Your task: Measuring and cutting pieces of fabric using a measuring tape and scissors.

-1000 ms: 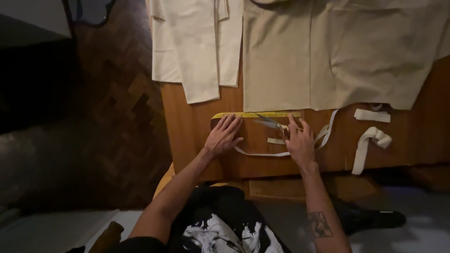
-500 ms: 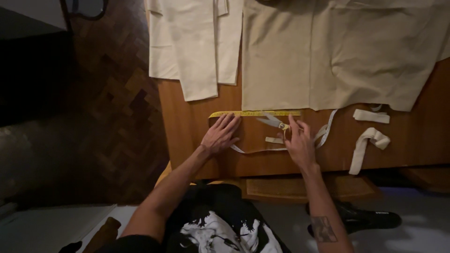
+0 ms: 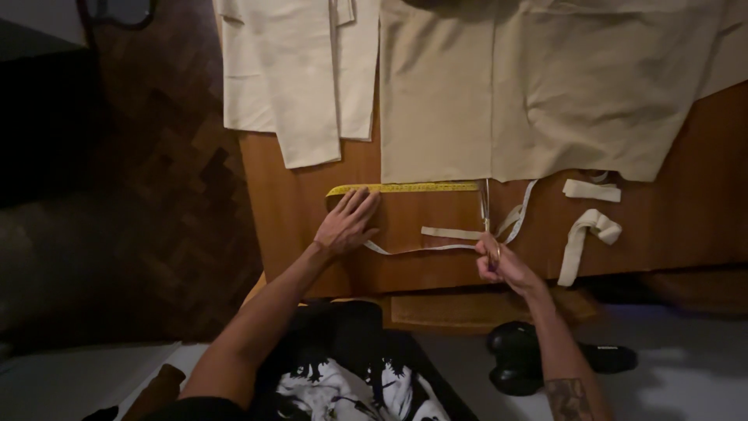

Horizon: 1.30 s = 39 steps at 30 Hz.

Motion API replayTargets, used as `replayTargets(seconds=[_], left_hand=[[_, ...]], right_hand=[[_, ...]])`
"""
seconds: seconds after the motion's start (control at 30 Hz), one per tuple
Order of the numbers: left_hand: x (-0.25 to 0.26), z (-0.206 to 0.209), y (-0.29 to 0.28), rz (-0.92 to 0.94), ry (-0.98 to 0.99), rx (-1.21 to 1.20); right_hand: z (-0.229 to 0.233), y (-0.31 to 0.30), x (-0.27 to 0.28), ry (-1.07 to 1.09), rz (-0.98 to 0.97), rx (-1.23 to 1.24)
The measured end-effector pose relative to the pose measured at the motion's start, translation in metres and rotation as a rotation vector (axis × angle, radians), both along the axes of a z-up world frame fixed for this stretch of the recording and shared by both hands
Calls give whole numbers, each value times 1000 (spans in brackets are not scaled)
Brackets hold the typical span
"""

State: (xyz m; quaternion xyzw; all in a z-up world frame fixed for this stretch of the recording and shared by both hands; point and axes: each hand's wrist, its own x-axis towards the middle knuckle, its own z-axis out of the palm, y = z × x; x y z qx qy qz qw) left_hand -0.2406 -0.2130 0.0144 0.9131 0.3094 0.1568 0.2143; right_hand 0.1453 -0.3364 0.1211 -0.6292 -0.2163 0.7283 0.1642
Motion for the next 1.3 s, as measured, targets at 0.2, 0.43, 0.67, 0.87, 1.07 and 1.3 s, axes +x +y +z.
replayTargets(seconds=[0.2, 0.43, 0.67, 0.87, 1.07, 1.3], left_hand=[[1, 8, 3, 5, 17, 1], [-16, 9, 9, -11, 24, 82], [12, -11, 5, 73, 16, 152], [146, 30, 32, 51, -279, 129], [218, 23, 47, 142, -306, 17], [226, 10, 48, 181, -404, 42]], right_hand=[[-3, 5, 5, -75, 83, -27], [-21, 3, 6, -115, 122, 84], [-39, 3, 11, -92, 53, 101], [-29, 8, 2, -82, 6, 21], [-17, 12, -4, -27, -56, 33], [-25, 3, 5, -15, -49, 0]])
